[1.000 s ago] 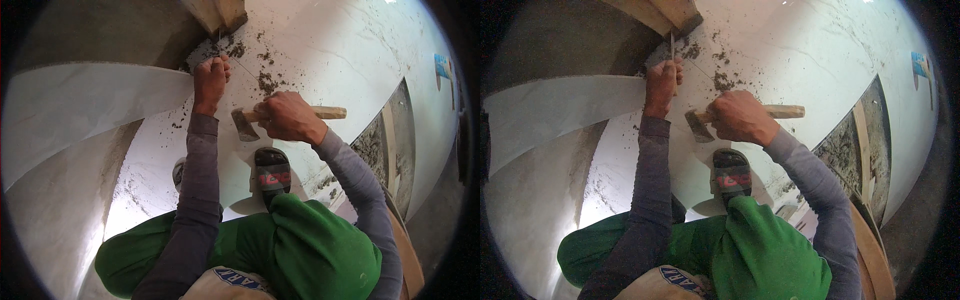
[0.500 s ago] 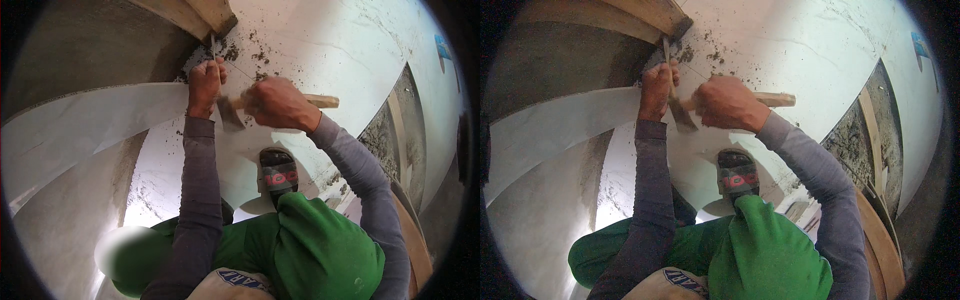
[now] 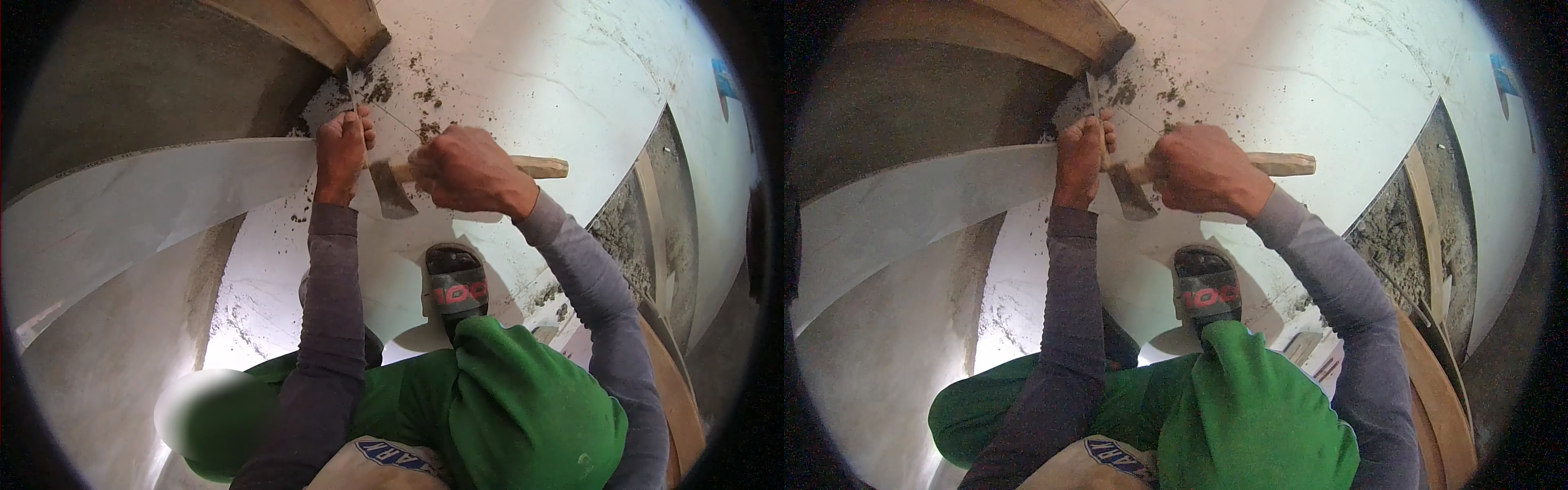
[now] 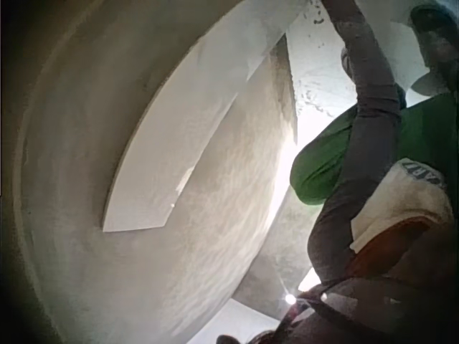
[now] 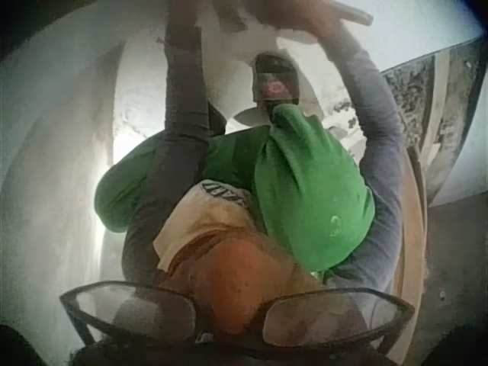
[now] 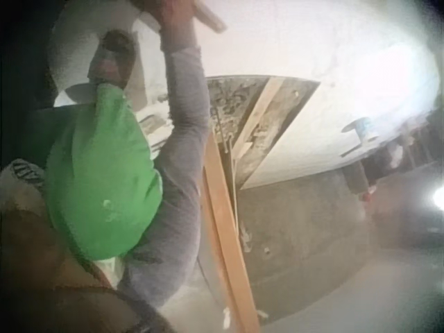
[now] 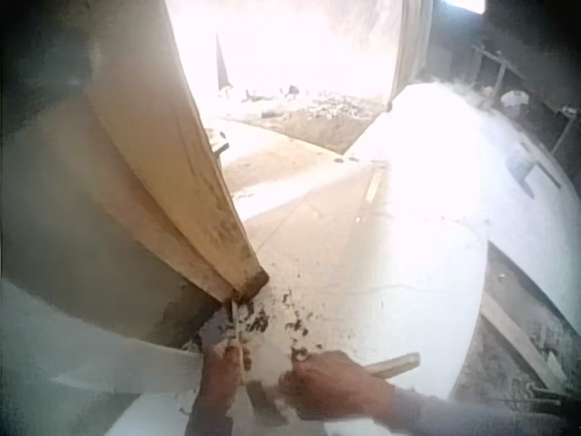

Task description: The person uses a small axe and a scraper to chip away material from a wall corner, fits a white tile piece into the corner to check the alignment, then applies mortar from a bucket to the corner and the back of the tile before pressing it into place and smoothing the joint with a sponge.

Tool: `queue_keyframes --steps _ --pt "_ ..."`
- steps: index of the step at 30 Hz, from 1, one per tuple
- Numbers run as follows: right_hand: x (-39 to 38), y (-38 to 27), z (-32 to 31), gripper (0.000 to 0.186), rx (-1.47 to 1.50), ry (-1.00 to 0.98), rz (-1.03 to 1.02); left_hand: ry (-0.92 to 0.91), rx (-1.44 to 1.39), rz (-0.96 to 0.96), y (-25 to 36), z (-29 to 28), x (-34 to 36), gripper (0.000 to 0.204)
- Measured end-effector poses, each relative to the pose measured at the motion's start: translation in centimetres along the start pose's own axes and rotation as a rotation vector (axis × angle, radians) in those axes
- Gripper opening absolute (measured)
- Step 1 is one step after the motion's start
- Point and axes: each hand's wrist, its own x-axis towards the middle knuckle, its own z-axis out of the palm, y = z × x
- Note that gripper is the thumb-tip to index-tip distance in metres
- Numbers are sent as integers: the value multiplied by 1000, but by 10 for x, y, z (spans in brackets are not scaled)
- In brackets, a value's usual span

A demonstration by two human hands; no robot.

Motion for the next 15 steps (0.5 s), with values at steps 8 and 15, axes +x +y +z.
queue_keyframes --steps 8,15 --pt "-4 -10 24 17 -12 -144 -27 0 -62 18 -1 5 9 41" --pt "1 -9 29 18 -12 -162 -40 27 -59 10 -3 6 12 39"
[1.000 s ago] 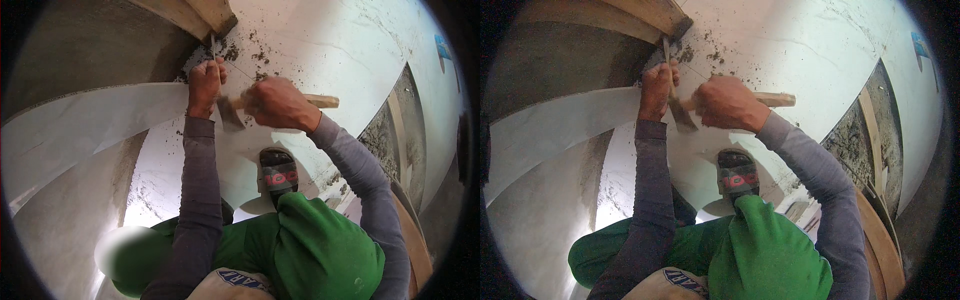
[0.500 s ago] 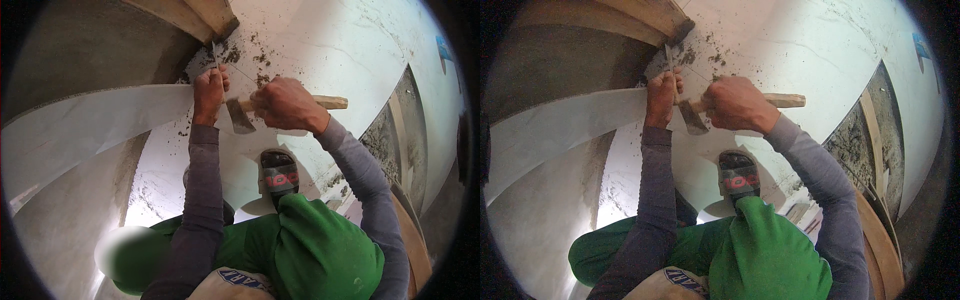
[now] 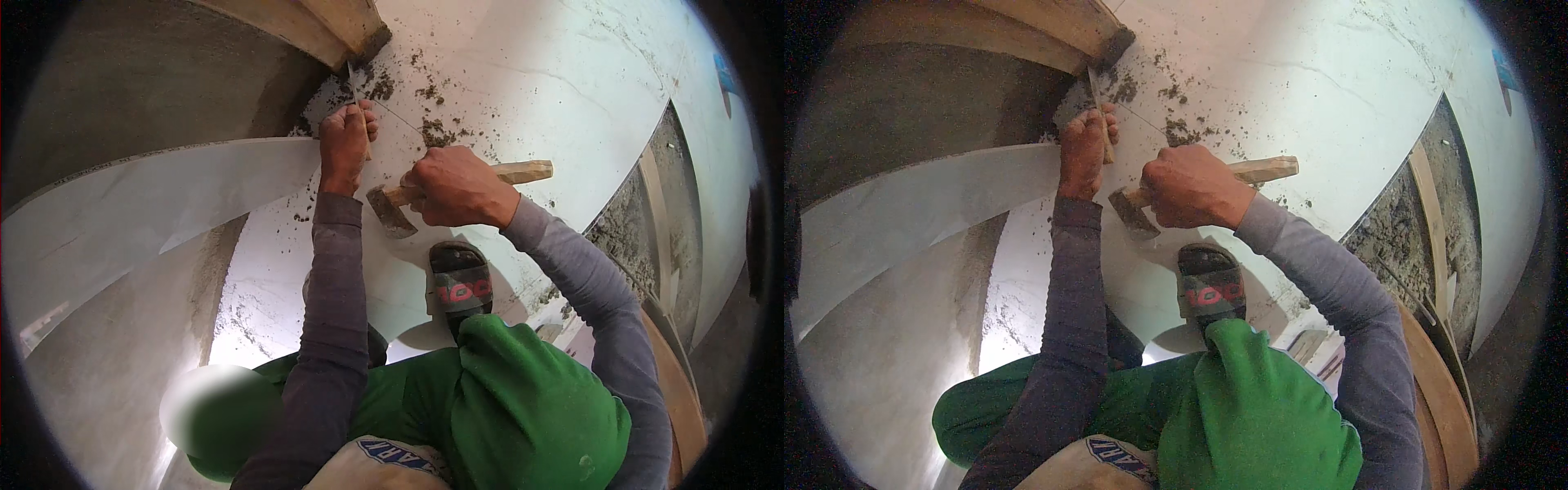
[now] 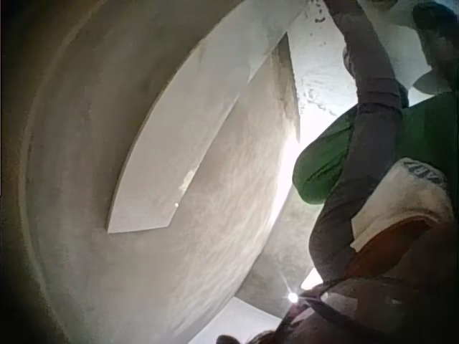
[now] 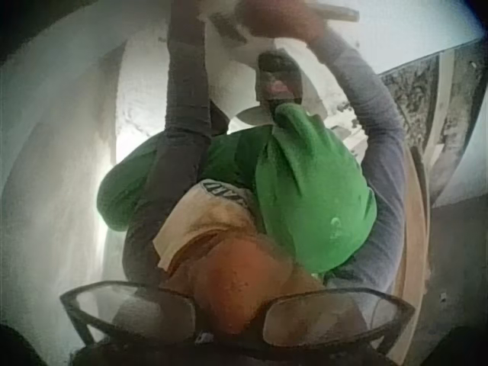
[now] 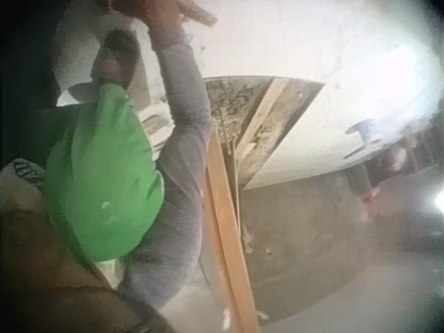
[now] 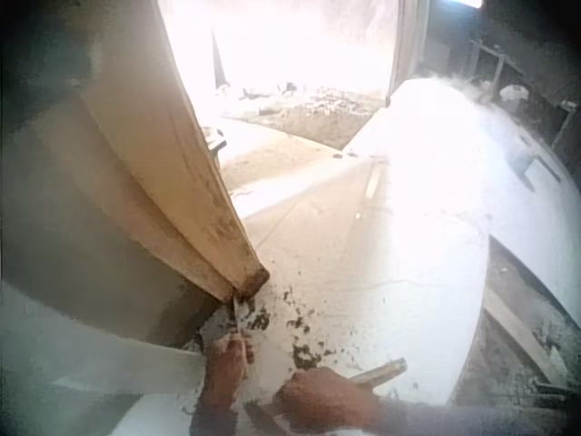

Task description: The person uses a small axe and a scraper to chip away material from a wall corner, fits a white tile piece into the corner to check the alignment, then applies mortar from a bucket to the corner and the back of the tile before pressing it into place and smoothing the joint with a sponge.

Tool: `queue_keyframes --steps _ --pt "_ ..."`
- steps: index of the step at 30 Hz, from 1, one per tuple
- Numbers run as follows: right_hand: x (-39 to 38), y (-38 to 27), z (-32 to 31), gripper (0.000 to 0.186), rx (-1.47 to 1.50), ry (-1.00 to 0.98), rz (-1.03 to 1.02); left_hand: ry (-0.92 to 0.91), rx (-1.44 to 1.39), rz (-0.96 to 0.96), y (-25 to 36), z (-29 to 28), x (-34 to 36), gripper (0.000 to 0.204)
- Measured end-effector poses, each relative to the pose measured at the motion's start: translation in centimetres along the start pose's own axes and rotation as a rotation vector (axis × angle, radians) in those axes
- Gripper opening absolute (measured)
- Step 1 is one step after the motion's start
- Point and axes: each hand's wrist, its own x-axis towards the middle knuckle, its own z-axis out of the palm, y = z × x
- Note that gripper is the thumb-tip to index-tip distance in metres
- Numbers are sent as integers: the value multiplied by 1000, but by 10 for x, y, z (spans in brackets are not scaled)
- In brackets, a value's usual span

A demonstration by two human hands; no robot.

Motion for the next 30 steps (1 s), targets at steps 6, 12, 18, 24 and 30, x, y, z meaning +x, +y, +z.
queue_keyframes --steps 6,12,18,24,30 --pt "7 2 -1 17 -22 48 -15 -15 -13 3 0 2 3 39" --pt "18 9 -12 22 27 5 106 -40 -14 10 0 1 3 41" --pt "15 17 -5 20 22 97 3 -36 -56 9 2 2 3 41" --pt "19 17 -2 25 29 49 42 -63 -17 -10 0 -7 11 41" --pt "18 12 -1 23 4 85 -17 -72 23 -1 2 -8 12 40"
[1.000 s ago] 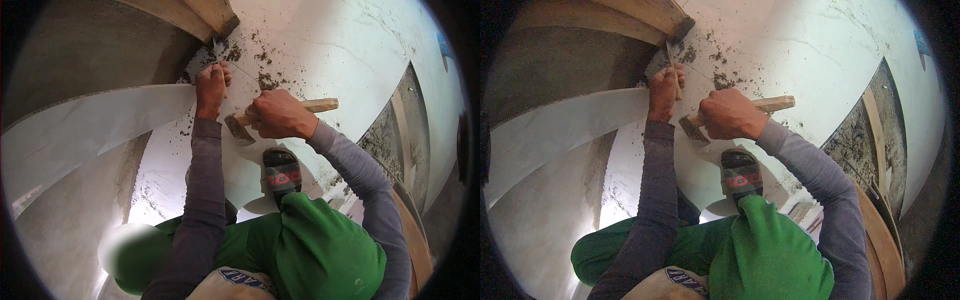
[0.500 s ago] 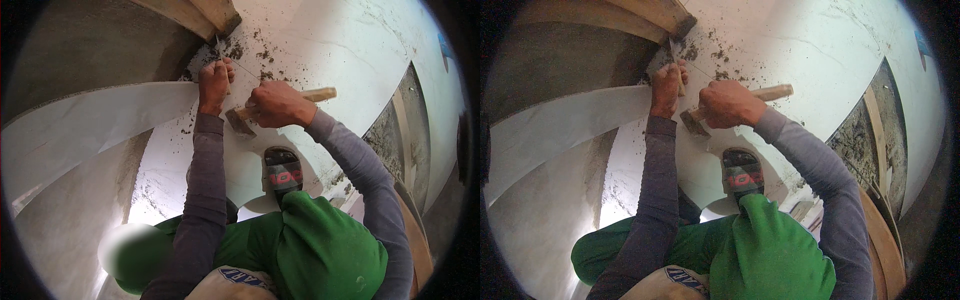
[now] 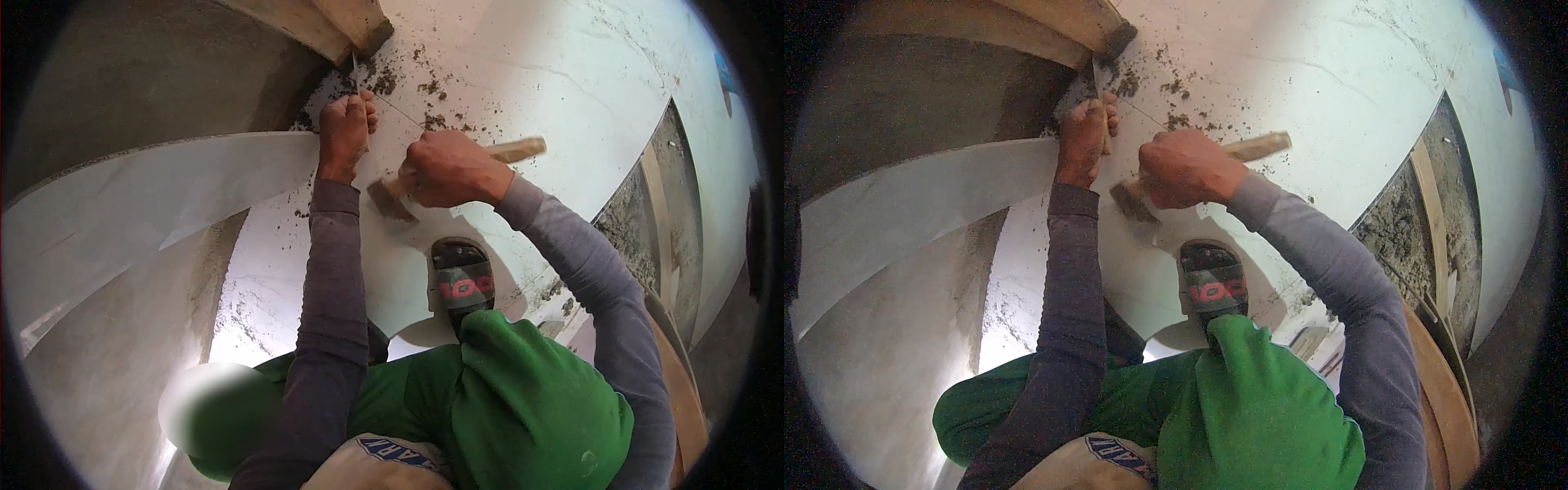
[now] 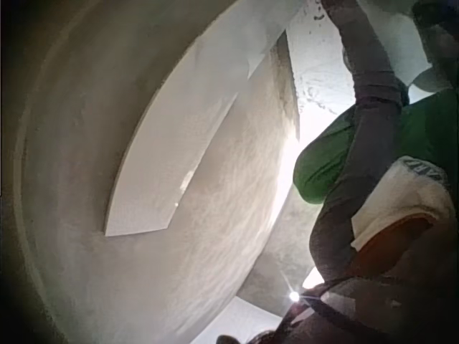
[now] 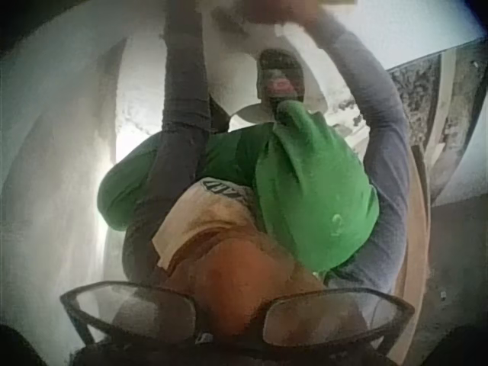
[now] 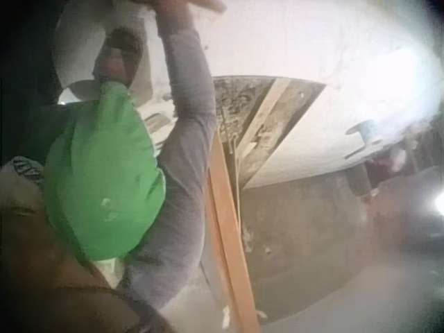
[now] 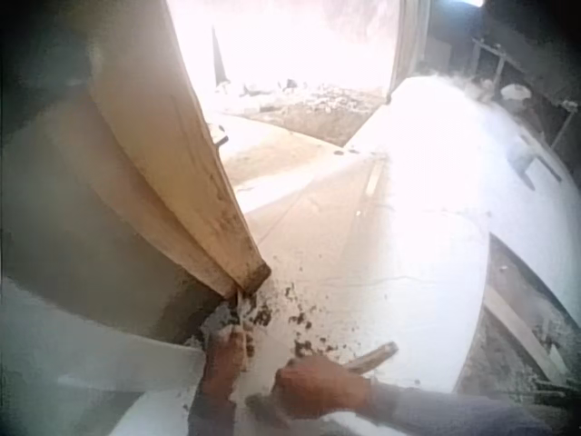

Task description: The person uses a small axe and a scraper to chip away material from a wall corner, fits a white tile piece into the corner to check the alignment, then applies mortar from a bucket to the corner and the back of the tile before pressing it into place and smoothing the joint with a sponge.

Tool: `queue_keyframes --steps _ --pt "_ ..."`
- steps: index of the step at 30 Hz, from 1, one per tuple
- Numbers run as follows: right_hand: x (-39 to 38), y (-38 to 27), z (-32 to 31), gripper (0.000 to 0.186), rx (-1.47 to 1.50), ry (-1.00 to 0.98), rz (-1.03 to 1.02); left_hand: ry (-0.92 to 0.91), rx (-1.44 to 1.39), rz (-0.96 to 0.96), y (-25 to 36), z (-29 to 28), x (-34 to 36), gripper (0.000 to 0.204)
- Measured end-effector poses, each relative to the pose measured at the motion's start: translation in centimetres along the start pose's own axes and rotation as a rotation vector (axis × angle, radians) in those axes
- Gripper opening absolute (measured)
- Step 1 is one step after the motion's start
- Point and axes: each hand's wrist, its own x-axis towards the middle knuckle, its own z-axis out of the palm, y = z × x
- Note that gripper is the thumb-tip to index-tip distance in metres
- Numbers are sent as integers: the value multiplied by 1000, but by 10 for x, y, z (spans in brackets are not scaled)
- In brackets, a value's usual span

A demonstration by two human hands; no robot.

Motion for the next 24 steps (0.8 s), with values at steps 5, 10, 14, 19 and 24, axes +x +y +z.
queue_keyframes --steps 5,10,14,19,24 --pt "6 -5 1 19 77 76 119 19 93 13 4 -1 3 43" --pt "11 -13 -4 20 65 -40 108 4 76 -11 6 -8 5 43" --pt "8 -2 12 20 0 57 82 -2 151 -40 14 -1 3 44" --pt "10 -8 13 21 50 167 104 42 135 -12 11 -1 5 46" --pt "-5 -17 16 21 50 75 107 0 103 -29 7 3 -4 45"
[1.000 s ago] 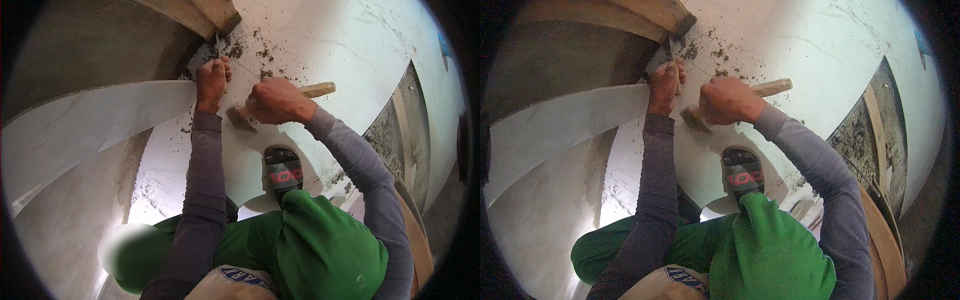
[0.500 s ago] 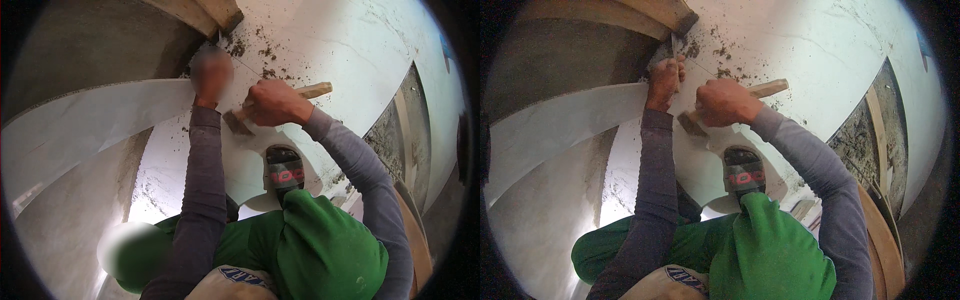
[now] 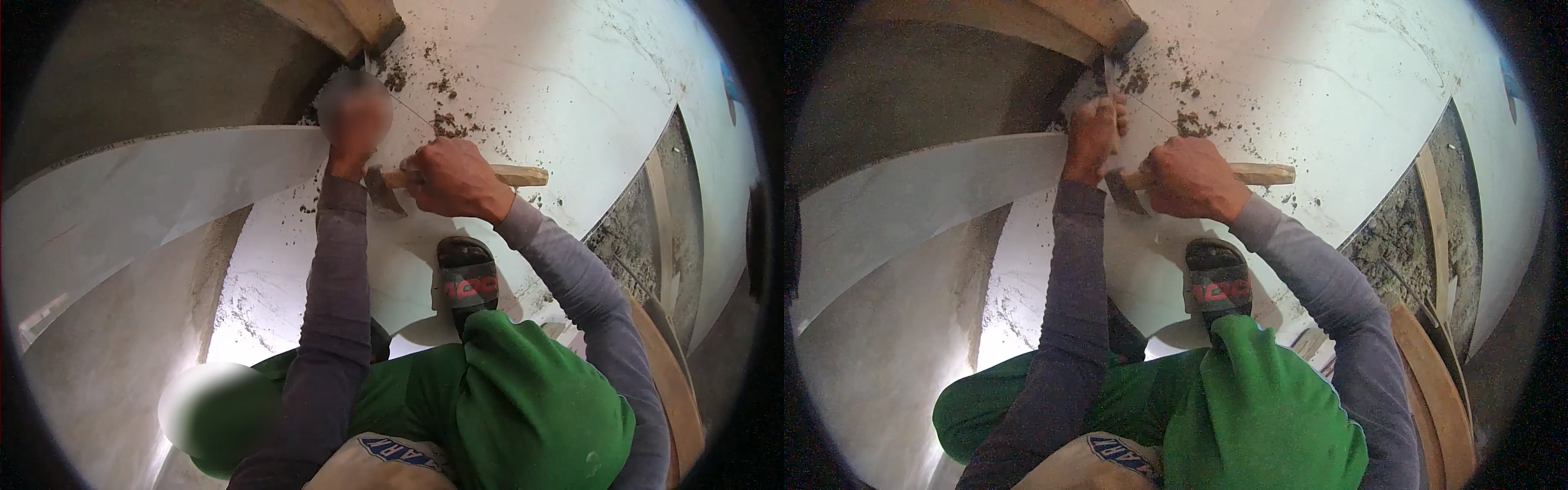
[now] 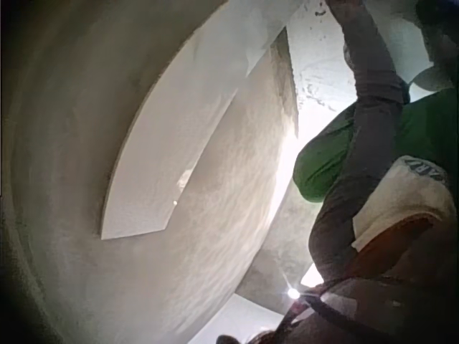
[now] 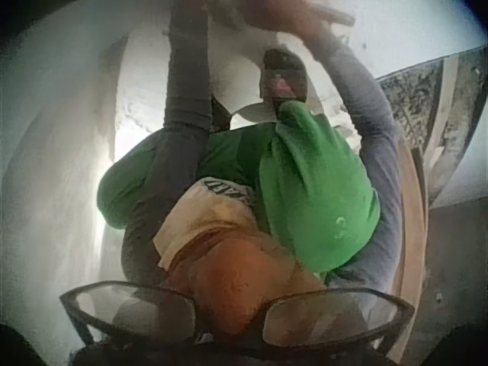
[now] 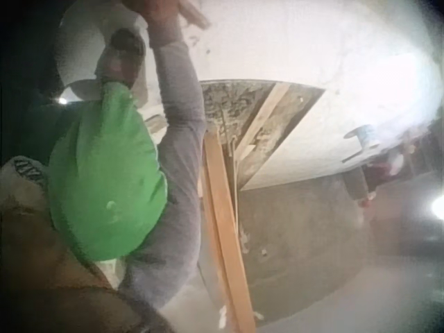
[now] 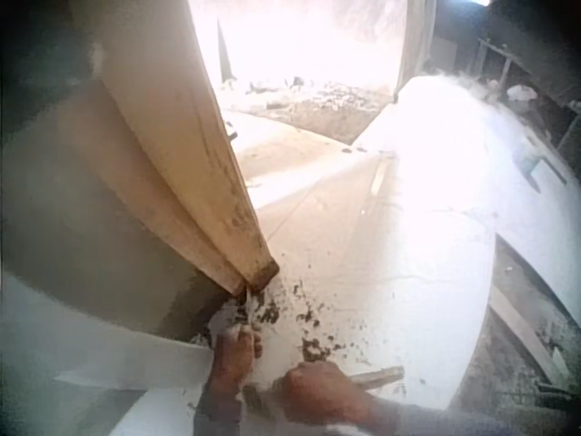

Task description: The person uses a small axe and a scraper to chip away material from a wall corner, fits a white tile piece into the corner to check the alignment, then applies mortar from a bucket to the corner and the back of the tile before pressing it into place and smoothing the joint with a sponge.

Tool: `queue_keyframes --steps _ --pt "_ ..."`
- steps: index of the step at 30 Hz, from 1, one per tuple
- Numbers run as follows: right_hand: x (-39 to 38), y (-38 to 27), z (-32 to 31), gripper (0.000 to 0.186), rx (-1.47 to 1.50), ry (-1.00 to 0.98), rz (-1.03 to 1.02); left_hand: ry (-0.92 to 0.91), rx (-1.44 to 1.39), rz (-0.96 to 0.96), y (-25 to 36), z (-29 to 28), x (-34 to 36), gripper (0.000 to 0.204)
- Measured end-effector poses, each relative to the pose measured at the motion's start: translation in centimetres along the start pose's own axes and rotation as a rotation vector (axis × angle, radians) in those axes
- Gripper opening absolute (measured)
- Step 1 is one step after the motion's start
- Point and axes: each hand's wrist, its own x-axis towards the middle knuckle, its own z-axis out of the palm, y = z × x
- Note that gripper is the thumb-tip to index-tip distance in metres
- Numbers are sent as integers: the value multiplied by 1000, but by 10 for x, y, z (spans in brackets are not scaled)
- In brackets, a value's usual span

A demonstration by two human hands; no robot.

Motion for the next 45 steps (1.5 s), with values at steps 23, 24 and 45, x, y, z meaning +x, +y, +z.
queue_keyframes --steps 23,24,45 --pt "-6 8 -8 16 -69 -57 -51 57 -59 0 -2 14 3 44" --pt "-5 7 -10 16 -78 -100 -72 66 -48 -11 -2 13 3 43" --pt "-49 29 -3 25 96 -46 79 -32 66 21 -14 27 -17 43"
